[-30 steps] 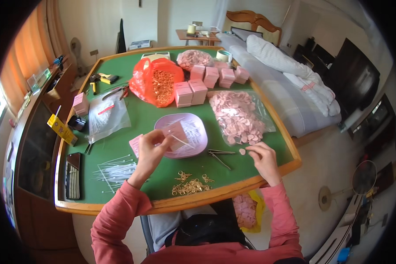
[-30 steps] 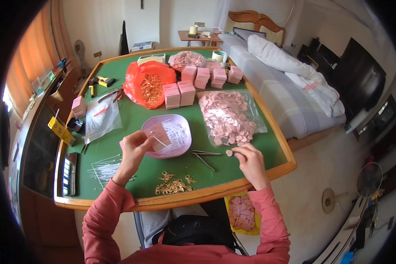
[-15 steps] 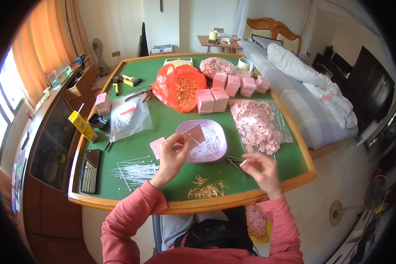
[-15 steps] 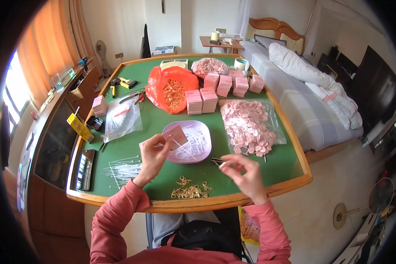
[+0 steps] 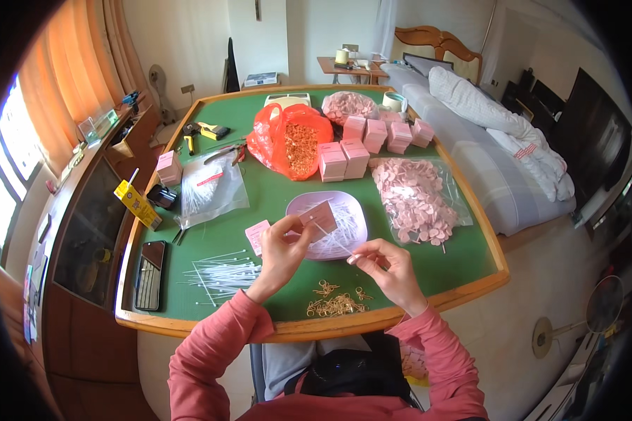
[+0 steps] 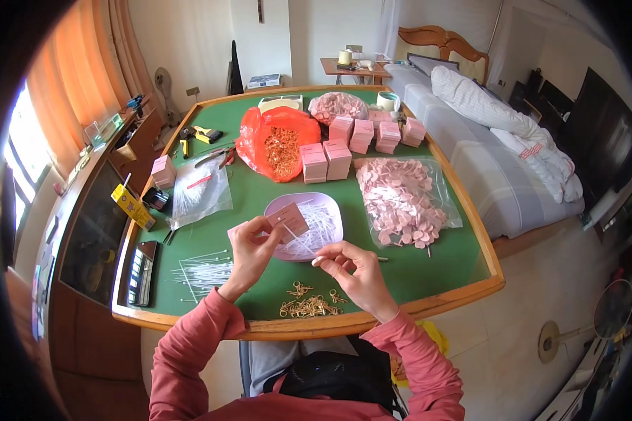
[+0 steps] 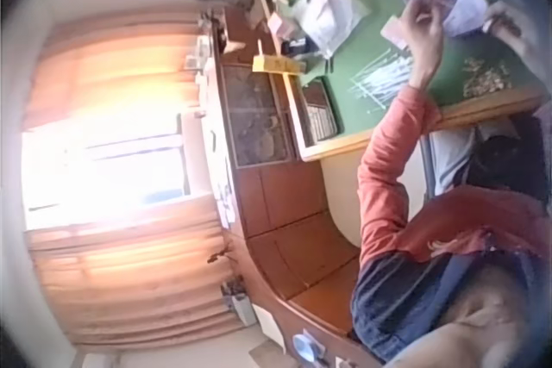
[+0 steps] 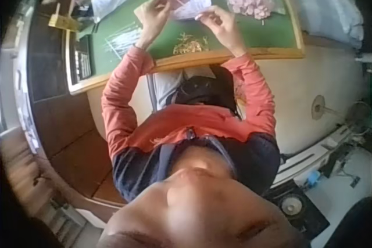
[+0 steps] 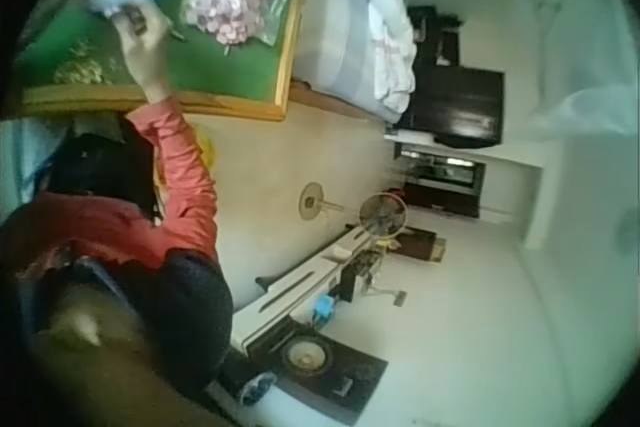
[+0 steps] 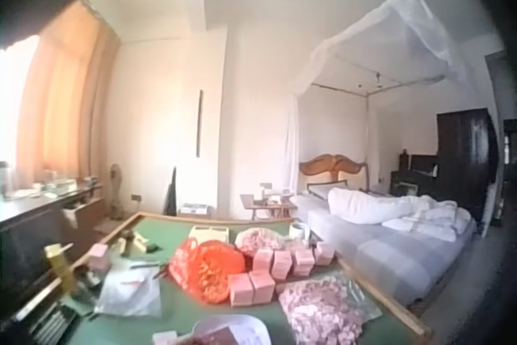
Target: The person attaches metal charms onto display cards using plastic fasteners and trims off the excess fasteners with clippers.
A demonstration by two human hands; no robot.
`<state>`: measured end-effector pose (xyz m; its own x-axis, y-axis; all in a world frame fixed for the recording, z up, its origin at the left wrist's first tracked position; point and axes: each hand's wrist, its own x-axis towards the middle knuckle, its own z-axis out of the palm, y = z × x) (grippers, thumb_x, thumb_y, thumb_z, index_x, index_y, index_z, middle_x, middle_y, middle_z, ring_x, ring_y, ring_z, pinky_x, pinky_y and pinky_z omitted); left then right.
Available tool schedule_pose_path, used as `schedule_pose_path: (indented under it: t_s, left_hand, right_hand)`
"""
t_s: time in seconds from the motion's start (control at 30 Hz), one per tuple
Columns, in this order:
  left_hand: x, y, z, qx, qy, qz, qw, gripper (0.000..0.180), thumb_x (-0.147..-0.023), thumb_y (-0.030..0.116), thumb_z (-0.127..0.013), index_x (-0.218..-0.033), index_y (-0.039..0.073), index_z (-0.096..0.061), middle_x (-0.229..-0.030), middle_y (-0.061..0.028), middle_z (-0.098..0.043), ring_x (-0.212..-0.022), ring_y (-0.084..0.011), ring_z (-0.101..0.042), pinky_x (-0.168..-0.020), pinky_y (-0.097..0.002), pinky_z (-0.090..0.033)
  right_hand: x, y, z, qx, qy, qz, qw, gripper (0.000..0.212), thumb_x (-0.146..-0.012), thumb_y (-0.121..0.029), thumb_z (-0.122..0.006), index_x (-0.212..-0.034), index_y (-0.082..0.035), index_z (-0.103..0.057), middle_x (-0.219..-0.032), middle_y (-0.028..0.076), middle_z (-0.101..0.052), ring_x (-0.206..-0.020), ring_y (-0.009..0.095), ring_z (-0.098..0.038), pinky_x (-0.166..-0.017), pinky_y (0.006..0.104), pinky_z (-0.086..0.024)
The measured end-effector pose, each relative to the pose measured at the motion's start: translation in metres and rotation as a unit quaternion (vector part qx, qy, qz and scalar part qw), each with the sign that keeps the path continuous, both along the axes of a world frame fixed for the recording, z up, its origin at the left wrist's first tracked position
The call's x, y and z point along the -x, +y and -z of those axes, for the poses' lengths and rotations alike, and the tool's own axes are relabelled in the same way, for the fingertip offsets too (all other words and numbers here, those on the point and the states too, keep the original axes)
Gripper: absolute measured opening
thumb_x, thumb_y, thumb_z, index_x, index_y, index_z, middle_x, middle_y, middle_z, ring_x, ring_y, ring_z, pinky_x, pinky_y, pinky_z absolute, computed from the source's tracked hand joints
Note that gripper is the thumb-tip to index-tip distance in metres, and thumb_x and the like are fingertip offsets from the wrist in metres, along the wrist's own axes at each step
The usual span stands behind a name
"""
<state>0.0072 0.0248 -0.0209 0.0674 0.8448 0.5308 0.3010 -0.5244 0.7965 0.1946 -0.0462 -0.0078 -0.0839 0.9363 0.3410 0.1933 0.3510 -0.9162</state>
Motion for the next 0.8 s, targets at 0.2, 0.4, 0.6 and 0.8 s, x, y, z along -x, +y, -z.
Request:
schedule_pose_path:
  t_s: [0.2, 0.4, 0.6, 0.8]
  left_hand:
    - [-0.0010, -0.0027, -0.0020, 0.017, -0.007, 0.004, 1.000, 0.009, -0.076, 0.002, -0.062, -0.073, -0.006, -0.060, -0.061, -0.0052, -0.061, -0.056, -0.0063, -0.058, -0.050, -0.0196, -0.045]
    - [0.0022, 0.0021, 0.0005, 0.057, -0.040, 0.005, 0.998, 0.012, -0.076, 0.009, -0.062, -0.074, -0.003, -0.060, -0.063, -0.0092, -0.062, -0.056, -0.0119, -0.060, -0.052, -0.0243, -0.045]
    - [0.0022, 0.0019, -0.0002, 0.059, -0.028, 0.002, 0.998, 0.014, -0.076, 0.010, -0.062, -0.073, -0.003, -0.060, -0.061, -0.0095, -0.062, -0.056, -0.0120, -0.060, -0.052, -0.0241, -0.044]
    - [0.0005, -0.0016, -0.0061, 0.049, -0.008, 0.003, 0.999, 0.013, -0.076, 0.010, -0.063, -0.073, -0.003, -0.060, -0.061, -0.0096, -0.062, -0.056, -0.0119, -0.059, -0.051, -0.0248, -0.044]
  right_hand:
    - [0.0032, 0.0081, 0.0037, 0.036, 0.038, -0.013, 0.999, 0.010, -0.081, -0.008, -0.061, -0.090, -0.004, -0.063, -0.078, -0.001, -0.065, -0.059, 0.001, -0.049, -0.053, 0.0163, -0.038]
    - [0.0010, 0.0040, -0.0023, 0.070, 0.075, -0.041, 0.994, 0.011, -0.082, -0.005, -0.060, -0.093, -0.003, -0.062, -0.080, 0.000, -0.063, -0.058, 0.000, -0.046, -0.053, 0.0150, -0.038]
    - [-0.0024, 0.0046, -0.0003, 0.060, 0.073, -0.029, 0.995, 0.012, -0.082, -0.005, -0.060, -0.094, -0.002, -0.062, -0.079, 0.000, -0.064, -0.058, 0.000, -0.046, -0.054, 0.0149, -0.038]
    - [0.0012, 0.0120, 0.0005, 0.064, 0.044, -0.044, 0.996, 0.011, -0.082, -0.006, -0.060, -0.092, -0.002, -0.062, -0.080, 0.001, -0.064, -0.057, 0.001, -0.046, -0.053, 0.0153, -0.039]
